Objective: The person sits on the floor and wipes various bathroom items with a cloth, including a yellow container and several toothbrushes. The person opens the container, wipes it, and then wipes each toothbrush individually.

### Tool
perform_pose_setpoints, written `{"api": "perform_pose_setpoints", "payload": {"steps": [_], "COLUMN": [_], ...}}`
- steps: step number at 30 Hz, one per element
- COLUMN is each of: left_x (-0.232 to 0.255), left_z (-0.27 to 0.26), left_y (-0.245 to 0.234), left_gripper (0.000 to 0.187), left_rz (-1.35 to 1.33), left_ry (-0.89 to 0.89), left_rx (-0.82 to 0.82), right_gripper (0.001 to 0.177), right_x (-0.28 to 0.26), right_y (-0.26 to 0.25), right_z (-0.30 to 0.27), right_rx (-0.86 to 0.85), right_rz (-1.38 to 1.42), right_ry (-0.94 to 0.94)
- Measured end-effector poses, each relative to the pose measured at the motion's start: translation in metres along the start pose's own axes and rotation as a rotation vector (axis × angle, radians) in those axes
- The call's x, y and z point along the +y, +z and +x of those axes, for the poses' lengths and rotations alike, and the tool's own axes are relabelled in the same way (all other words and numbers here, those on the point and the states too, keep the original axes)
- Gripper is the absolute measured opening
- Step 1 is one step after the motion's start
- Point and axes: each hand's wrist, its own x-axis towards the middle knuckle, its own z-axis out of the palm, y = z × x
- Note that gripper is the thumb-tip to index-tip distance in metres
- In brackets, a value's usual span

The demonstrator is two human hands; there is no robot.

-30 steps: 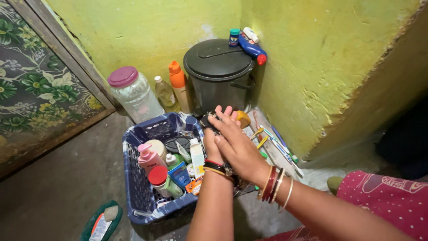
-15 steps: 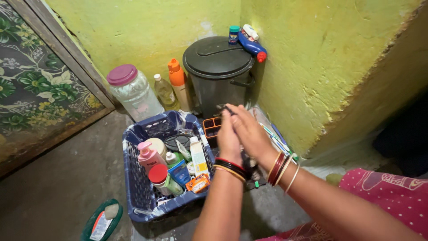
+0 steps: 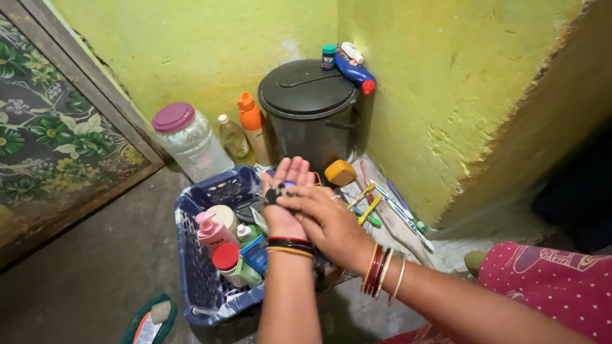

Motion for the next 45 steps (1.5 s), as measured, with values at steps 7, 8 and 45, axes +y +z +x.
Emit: {"api": "perform_pose_setpoints", "payload": {"steps": [7, 8, 45], "left_x": [0.017, 0.01, -0.081], "left_z": [-0.018, -0.02, -0.057], "left_y": [0.04, 0.046, 0.111], "left_gripper": [0.027, 0.024, 0.07], "left_rz": [0.072, 0.106, 0.818], "left_ry": [0.022, 0.021, -0.067], "left_rx": [-0.125, -0.139, -0.2], "right_gripper": [0.029, 0.027, 0.023], "right_x": [0.015, 0.021, 0.029], "right_y": [0.001, 0.001, -0.061], "right_z": [-0.002, -0.001, 0.034], "right_rx": [0.075, 0.149, 0.518], "right_rz": [0.041, 0.056, -0.036], "right_ry": [0.034, 0.028, 0.082]}}
